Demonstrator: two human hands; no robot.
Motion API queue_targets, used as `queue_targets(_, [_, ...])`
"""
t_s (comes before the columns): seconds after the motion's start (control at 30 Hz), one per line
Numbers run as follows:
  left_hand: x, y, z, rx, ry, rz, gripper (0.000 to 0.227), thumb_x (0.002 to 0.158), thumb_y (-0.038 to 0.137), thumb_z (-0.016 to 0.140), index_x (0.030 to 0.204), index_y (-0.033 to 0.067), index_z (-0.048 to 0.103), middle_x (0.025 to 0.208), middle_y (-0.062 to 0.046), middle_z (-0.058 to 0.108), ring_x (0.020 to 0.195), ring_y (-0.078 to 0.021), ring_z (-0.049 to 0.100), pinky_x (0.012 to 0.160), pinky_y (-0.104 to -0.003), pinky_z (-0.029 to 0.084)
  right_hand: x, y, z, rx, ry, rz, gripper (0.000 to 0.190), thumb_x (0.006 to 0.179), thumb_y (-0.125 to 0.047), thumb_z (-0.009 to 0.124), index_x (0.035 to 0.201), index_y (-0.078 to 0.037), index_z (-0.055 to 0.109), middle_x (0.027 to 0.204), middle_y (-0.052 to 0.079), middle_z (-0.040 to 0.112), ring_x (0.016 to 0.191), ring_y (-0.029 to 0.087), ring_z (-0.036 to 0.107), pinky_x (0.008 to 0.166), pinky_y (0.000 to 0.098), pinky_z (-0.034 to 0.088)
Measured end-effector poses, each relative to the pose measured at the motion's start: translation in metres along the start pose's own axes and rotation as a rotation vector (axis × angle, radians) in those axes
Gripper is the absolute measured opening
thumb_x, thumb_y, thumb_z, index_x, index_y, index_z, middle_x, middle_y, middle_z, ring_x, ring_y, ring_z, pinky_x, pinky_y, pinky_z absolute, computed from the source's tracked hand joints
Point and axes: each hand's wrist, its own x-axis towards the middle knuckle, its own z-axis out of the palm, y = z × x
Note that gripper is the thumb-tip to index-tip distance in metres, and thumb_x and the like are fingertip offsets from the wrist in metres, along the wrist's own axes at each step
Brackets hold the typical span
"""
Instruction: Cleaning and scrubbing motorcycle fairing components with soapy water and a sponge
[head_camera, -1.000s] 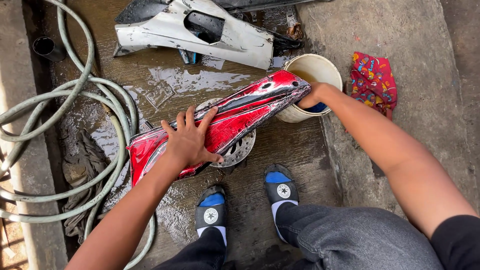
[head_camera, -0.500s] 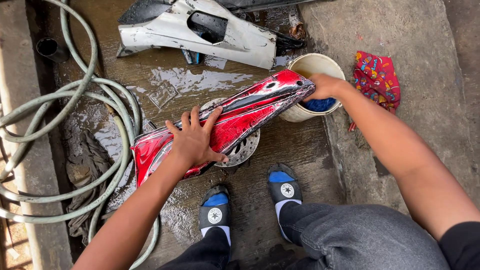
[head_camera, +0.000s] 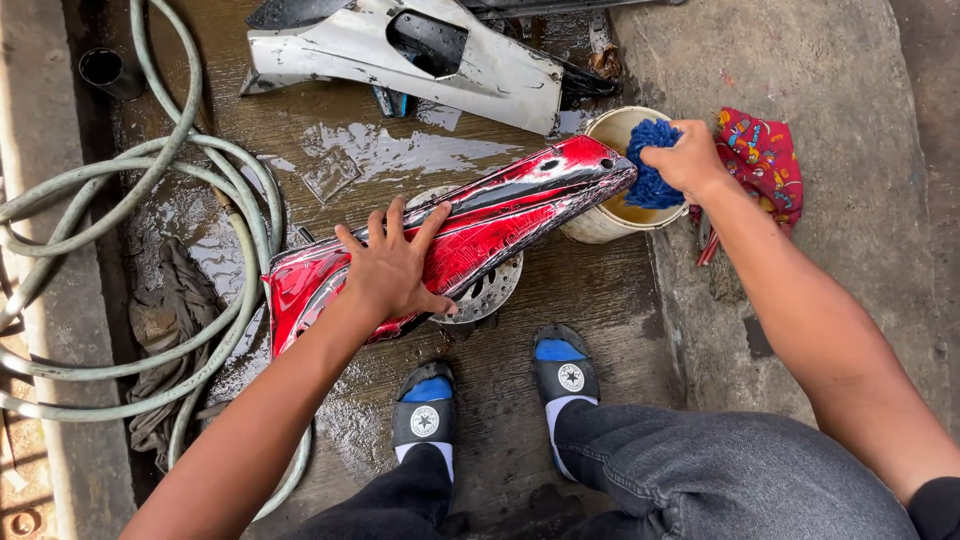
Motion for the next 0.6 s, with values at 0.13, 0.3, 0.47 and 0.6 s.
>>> queue_targets(0.13, [0.008,-0.003,0.01,0.027,0.106,0.026,0.141,0.056,0.086,0.076,0.163,0.0383,-0.001,0.166,-0.023,0.008,0.146,-0.0501,0.021,0.1,-0.088,0.02,-0.007,-0.033,-0.023,0.023,-0.057,-0.128,0.02,0.073,-0.004,0.071,0.088,-0.015,0.065,0.076,0.0,0.058,0.067,0.011,0.058,0.059,0.0249,0.046])
queue_targets(0.3, [0.015,-0.007,0.027,0.07,0.241,0.08,0.143,0.051,0.098,0.07,0.163,0.0361,0.005,0.167,-0.022,0.009,0.143,-0.0548,0.024,0.094,-0.092,0.019,-0.048,-0.122,-0.055,0.105,-0.23,-0.347,0.046,0.085,0.008,0.066,0.129,-0.004,0.059,0.111,0.01,0.065,0.093,0.018,0.064,0.08,0.0295,0.058])
queue_targets(0.47, [0.015,-0.011,0.036,0.013,0.383,0.127,0.139,0.05,0.09,0.075,0.162,0.035,0.015,0.163,-0.018,0.022,0.137,-0.0508,0.033,0.099,-0.087,0.022,-0.082,-0.182,0.007,-0.542,-0.411,-0.349,0.073,0.089,-0.035,0.068,0.156,-0.021,0.042,0.141,0.027,0.042,0.121,0.047,0.053,0.107,0.0619,0.042])
queue_targets(0.6, [-0.001,-0.003,0.021,0.005,0.268,0.09,0.126,0.059,0.084,0.063,0.164,0.0346,0.015,0.161,-0.011,0.025,0.141,-0.0401,0.035,0.105,-0.079,0.026,-0.105,-0.123,0.083,-0.698,-0.235,-0.636,0.059,0.09,-0.058,0.067,0.144,-0.036,0.059,0.147,0.021,0.046,0.115,0.052,0.06,0.091,0.0592,0.05])
